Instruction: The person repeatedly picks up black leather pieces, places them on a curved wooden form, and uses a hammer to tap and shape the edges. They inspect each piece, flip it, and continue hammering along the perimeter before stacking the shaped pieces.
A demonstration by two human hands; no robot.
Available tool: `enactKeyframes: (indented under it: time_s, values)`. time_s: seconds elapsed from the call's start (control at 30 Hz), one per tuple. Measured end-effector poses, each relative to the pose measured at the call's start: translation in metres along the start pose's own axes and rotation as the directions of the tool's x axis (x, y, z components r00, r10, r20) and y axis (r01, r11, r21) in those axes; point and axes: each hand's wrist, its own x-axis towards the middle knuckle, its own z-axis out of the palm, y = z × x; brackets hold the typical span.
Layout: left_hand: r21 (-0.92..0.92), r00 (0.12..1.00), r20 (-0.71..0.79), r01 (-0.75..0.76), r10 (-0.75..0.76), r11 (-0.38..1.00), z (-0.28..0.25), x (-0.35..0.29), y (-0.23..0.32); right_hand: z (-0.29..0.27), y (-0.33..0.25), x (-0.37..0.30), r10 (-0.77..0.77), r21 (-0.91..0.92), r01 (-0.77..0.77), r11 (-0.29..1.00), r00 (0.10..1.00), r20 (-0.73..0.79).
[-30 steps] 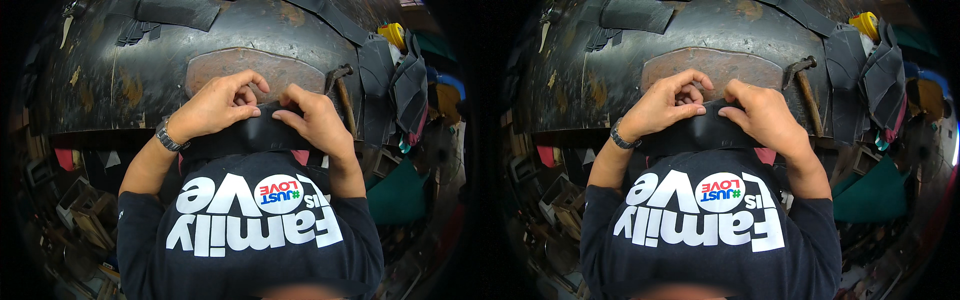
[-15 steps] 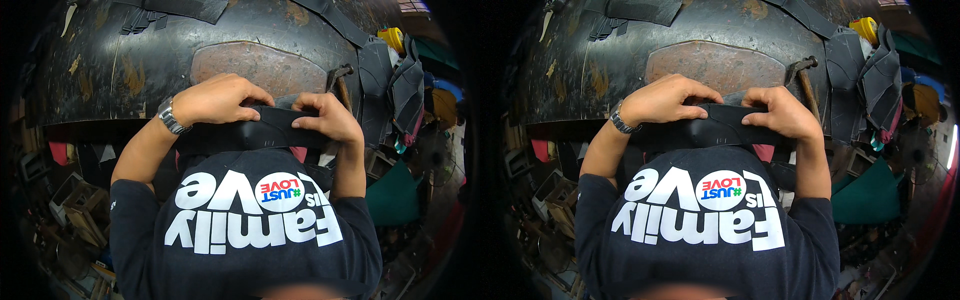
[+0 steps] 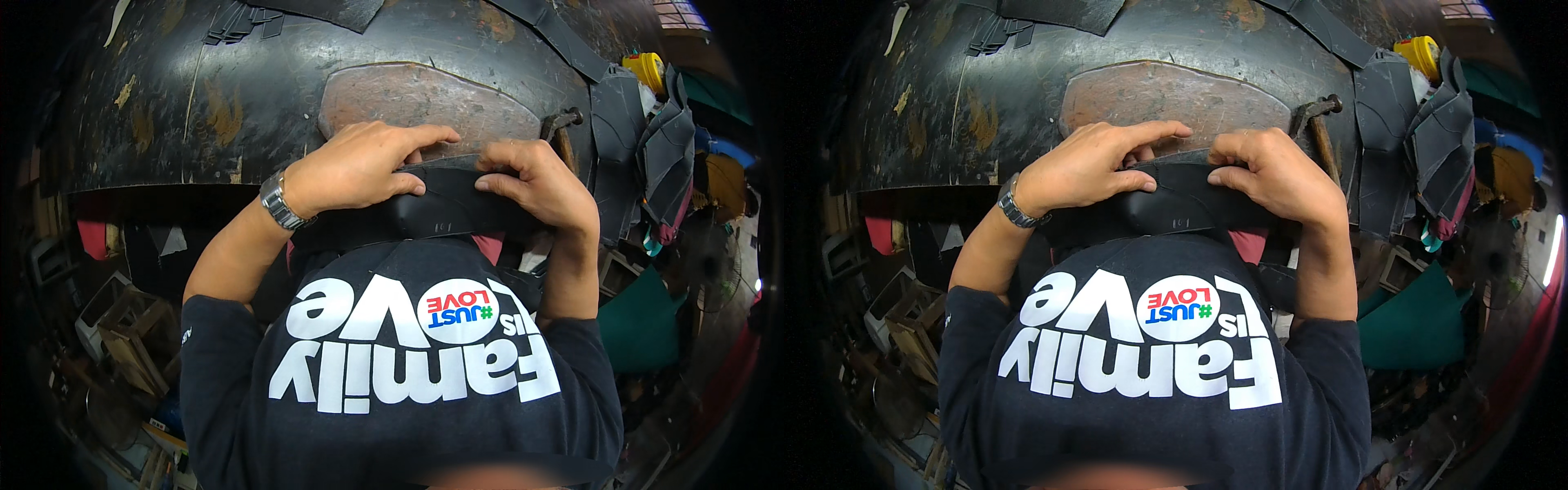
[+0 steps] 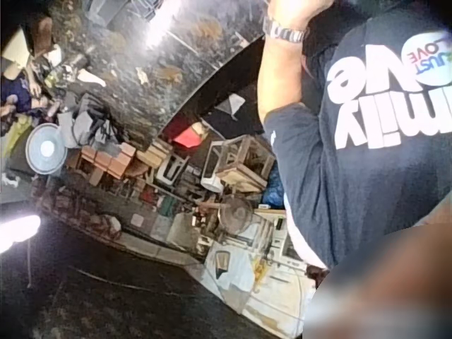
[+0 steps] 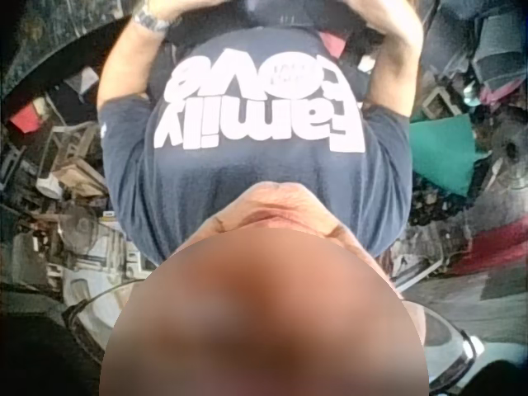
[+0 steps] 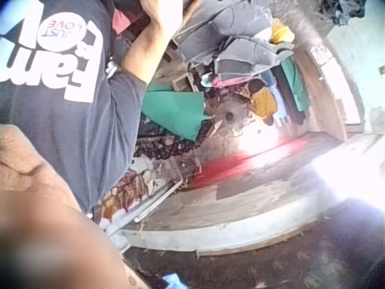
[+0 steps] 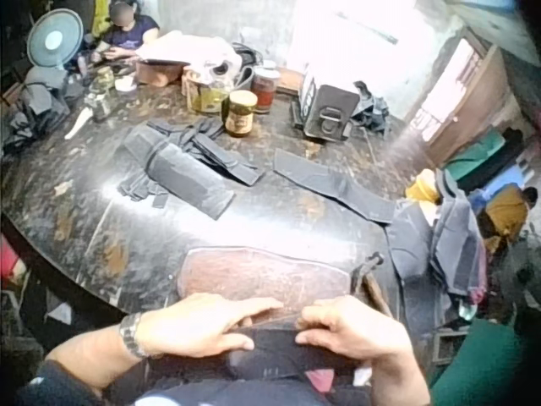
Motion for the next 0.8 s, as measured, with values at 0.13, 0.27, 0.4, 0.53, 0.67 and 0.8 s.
enactKeyframes:
  time_s: [0.13,0.27,0.4,0.53,0.67,0.8]
  values:
    - [-0.018,0.999,-0.025,0.025,-0.025,1.000,0.001,-0.004,0.002,0.000,0.000,0.004,0.091,-0.038,-0.089,0.995,0.995,0.034]
    - [0.014,0.998,-0.042,0.041,-0.040,0.999,0.001,-0.008,0.006,0.002,-0.004,0.009,0.101,-0.075,-0.099,0.992,0.995,0.016]
    - [0.036,0.997,-0.071,0.004,-0.002,0.999,0.001,-0.012,0.008,0.003,-0.006,0.012,0.120,-0.076,-0.119,0.990,0.993,0.010]
    - [0.035,0.999,-0.045,-0.003,0.005,0.999,0.000,-0.013,0.007,0.004,-0.007,0.015,0.113,-0.095,-0.113,0.989,0.994,0.000]
    - [0.108,0.996,-0.007,-0.090,0.092,0.990,-0.001,-0.013,0.006,0.006,-0.006,0.020,0.117,-0.139,-0.117,0.983,0.993,-0.006]
    - [0.242,0.994,0.003,-0.109,0.111,0.964,0.001,-0.014,0.008,0.008,-0.005,0.023,0.132,-0.173,-0.131,0.976,0.991,-0.004]
